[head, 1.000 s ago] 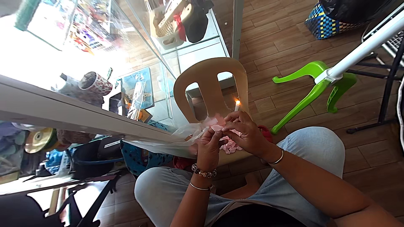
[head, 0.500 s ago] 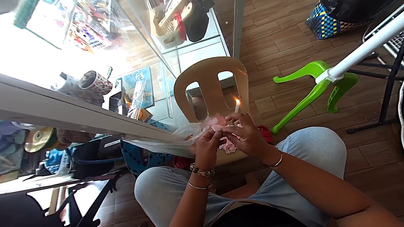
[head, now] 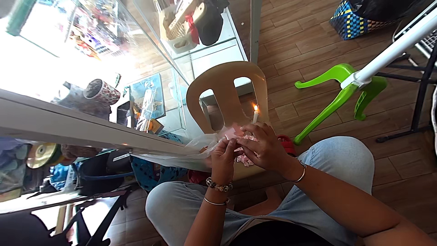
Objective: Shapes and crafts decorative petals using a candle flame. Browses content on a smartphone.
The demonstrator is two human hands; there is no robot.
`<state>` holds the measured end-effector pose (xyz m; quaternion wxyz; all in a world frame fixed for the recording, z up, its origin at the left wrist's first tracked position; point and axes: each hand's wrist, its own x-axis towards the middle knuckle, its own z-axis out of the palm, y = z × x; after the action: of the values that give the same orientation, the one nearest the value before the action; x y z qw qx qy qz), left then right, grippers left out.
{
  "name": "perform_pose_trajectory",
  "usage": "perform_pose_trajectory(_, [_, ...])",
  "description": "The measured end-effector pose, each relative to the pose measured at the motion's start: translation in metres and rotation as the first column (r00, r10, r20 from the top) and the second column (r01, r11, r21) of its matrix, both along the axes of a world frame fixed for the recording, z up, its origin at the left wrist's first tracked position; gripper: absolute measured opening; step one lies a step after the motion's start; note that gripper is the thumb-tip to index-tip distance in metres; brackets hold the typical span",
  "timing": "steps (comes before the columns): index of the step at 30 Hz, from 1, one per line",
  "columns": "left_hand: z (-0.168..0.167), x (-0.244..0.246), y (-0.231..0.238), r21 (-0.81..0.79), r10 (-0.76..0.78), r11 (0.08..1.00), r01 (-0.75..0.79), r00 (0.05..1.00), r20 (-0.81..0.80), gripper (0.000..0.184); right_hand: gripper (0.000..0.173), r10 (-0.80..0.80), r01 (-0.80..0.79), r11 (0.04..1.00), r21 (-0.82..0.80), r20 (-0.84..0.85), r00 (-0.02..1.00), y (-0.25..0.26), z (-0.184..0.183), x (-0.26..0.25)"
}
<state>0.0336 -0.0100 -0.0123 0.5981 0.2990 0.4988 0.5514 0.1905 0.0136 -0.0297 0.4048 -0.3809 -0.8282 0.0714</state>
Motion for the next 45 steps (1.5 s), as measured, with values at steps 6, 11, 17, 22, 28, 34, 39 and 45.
perform_pose_trajectory(6, [0.000, -0.005, 0.001, 0.021, -0.032, 0.999, 0.032, 0.999, -0.025, 0.013, 0.024, -0.002, 0.002, 1.000, 0.013, 0.013, 1.000, 0.001, -0.001, 0.000])
perform_pose_trajectory(11, [0.007, -0.006, 0.001, -0.031, 0.017, 0.999, -0.017, 1.000, 0.021, 0.013, 0.026, 0.003, -0.003, 0.999, 0.037, 0.021, 1.000, 0.000, -0.001, -0.001])
perform_pose_trajectory(17, [0.006, -0.008, 0.000, 0.020, -0.007, 1.000, 0.007, 1.000, -0.009, 0.017, 0.017, -0.047, -0.217, 0.824, -0.524, -0.445, 0.894, -0.003, 0.017, 0.003])
perform_pose_trajectory(22, [0.001, -0.007, -0.001, 0.120, -0.052, 0.991, 0.065, 0.992, -0.113, 0.013, 0.019, -0.258, -0.384, 0.532, -0.754, -0.577, 0.775, 0.002, 0.025, 0.006])
perform_pose_trajectory(28, [-0.004, -0.009, -0.002, 0.192, -0.090, 0.973, 0.131, 0.974, -0.210, 0.013, 0.005, -0.295, -0.466, 0.458, -0.757, -0.623, 0.724, 0.001, 0.023, 0.005])
perform_pose_trajectory(34, [-0.011, -0.012, -0.001, 0.310, -0.078, 0.933, 0.184, 0.942, -0.326, 0.014, 0.007, -0.445, -0.684, 0.143, -0.715, -0.664, 0.601, 0.002, 0.032, 0.008])
perform_pose_trajectory(39, [-0.016, -0.015, 0.001, 0.424, -0.115, 0.869, 0.257, 0.936, -0.332, 0.013, 0.009, -0.507, -0.743, -0.048, -0.667, -0.625, 0.594, 0.002, 0.033, 0.013])
perform_pose_trajectory(45, [-0.014, -0.018, -0.001, 0.364, -0.243, 0.872, 0.328, 0.934, -0.261, 0.012, 0.003, -0.518, -0.797, -0.166, -0.581, -0.636, 0.572, 0.001, 0.027, 0.016])
